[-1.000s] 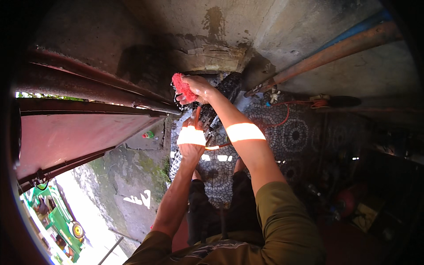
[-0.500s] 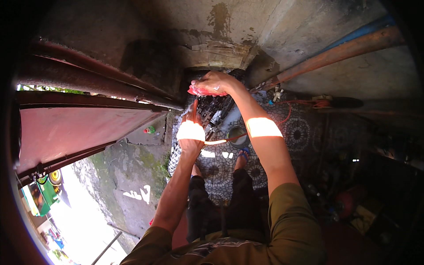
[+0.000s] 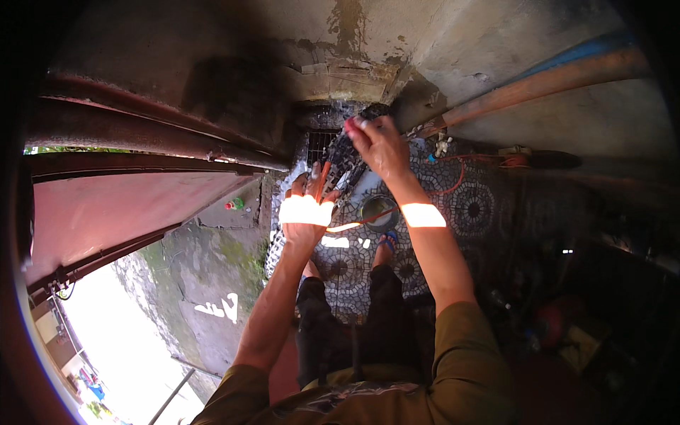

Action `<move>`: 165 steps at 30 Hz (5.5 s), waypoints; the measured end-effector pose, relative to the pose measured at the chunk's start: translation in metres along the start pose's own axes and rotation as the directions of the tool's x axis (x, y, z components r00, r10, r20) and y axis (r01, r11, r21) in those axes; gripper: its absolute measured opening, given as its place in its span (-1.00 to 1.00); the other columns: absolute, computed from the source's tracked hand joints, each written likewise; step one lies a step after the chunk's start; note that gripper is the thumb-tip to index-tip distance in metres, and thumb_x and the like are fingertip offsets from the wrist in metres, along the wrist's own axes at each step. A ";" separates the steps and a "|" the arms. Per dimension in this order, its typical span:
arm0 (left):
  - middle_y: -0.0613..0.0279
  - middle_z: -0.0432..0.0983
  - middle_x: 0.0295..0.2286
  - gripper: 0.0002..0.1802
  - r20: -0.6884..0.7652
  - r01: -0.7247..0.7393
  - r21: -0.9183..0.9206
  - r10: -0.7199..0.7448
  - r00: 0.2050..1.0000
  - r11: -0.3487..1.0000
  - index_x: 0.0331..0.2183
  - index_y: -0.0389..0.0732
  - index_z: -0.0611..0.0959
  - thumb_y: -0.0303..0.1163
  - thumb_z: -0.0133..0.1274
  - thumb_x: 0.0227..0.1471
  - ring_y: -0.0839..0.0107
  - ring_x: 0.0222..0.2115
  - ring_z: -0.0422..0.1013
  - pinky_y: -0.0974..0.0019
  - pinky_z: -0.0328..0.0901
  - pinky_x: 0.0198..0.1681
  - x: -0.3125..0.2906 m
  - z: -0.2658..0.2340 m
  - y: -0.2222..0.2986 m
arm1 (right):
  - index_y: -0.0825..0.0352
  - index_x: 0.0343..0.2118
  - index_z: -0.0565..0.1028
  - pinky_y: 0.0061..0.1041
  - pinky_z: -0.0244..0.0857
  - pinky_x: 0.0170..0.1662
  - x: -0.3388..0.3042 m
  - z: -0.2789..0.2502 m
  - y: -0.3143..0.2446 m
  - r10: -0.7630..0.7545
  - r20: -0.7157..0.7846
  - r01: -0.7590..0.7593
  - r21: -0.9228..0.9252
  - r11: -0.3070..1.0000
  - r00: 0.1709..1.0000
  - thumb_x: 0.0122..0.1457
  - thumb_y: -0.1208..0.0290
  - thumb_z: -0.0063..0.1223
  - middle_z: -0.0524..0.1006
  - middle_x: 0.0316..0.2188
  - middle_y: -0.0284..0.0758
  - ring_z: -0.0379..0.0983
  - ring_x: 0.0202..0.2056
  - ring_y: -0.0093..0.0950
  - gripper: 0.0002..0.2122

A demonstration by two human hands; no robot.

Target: The person scrubs a bicycle wheel with a soapy sponge, focusing on the tire tread, rim, and spokes. They then use a small brush to clean the hub and cassette area before rinsing the wheel with a hose.

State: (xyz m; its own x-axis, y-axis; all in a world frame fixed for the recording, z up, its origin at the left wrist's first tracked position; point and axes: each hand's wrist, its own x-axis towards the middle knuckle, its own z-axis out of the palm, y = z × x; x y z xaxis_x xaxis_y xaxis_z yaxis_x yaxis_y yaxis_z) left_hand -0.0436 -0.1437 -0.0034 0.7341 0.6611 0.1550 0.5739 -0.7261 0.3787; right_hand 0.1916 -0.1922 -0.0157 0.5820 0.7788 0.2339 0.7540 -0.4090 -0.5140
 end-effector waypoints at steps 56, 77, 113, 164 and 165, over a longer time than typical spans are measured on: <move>-0.04 0.70 -0.36 -0.62 0.268 0.248 -0.157 -0.201 0.942 0.956 -0.25 -0.21 0.79 -0.11 0.40 0.01 -0.07 -0.31 0.65 -0.05 0.54 -0.30 -0.041 -0.051 -0.037 | 0.02 0.02 0.66 -0.18 0.54 -0.16 -0.062 0.030 -0.075 -0.009 0.045 -0.009 0.391 0.921 0.999 0.27 -0.02 0.30 0.57 -0.17 -0.21 0.62 -0.13 -0.16 -0.65; 0.58 0.58 0.18 -0.30 0.053 -0.098 0.092 0.093 0.994 0.991 0.33 0.15 0.54 -0.11 0.25 0.17 0.18 -0.29 0.59 0.20 0.58 -0.20 0.025 -0.020 -0.034 | 0.13 0.11 0.68 -0.29 0.45 -0.08 -0.064 0.041 -0.059 0.121 -0.020 -0.098 0.459 0.883 0.992 0.26 0.11 0.37 0.58 -0.20 -0.22 0.49 -0.17 -0.26 -0.60; -0.06 0.60 -0.31 -0.55 0.149 0.022 0.007 -0.023 0.989 1.000 0.04 -0.01 0.71 -0.04 0.19 0.18 0.06 -0.39 0.57 0.07 0.53 -0.40 -0.011 -0.018 -0.006 | 0.00 -0.13 0.79 -0.32 0.47 -0.08 0.068 0.012 -0.048 -0.329 0.777 0.187 0.270 0.944 0.537 0.13 -0.25 0.32 0.62 -0.24 -0.35 0.62 -0.15 -0.31 -0.55; -0.12 0.63 -0.13 -0.14 0.095 0.000 -0.106 0.011 0.995 0.994 0.35 0.22 0.49 -0.13 0.34 0.00 -0.13 -0.19 0.63 -0.07 0.57 -0.13 0.023 -0.021 -0.027 | 0.05 0.01 0.69 -0.16 0.54 -0.18 -0.006 0.044 -0.014 0.244 -0.114 -0.226 0.150 0.963 0.963 0.32 0.05 0.26 0.58 -0.08 -0.27 0.64 -0.19 -0.15 -0.70; -0.12 0.63 -0.15 -0.14 0.118 0.096 -0.117 -0.082 0.990 0.989 0.35 0.23 0.48 -0.13 0.34 0.00 -0.13 -0.19 0.63 -0.07 0.57 -0.13 0.028 -0.021 -0.026 | 0.03 0.01 0.70 -0.19 0.56 -0.18 -0.021 0.037 -0.040 0.210 -0.092 -0.185 0.231 0.955 0.973 0.29 0.07 0.31 0.58 -0.07 -0.26 0.65 -0.18 -0.14 -0.70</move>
State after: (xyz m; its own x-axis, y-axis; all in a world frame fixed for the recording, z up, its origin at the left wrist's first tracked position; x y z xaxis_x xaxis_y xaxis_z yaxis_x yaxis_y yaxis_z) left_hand -0.0455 -0.1025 0.0103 0.7222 0.6915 0.0151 0.5950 -0.6323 0.4961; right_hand 0.1381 -0.1742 -0.0305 0.7529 0.6285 0.1952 0.5426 -0.4249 -0.7246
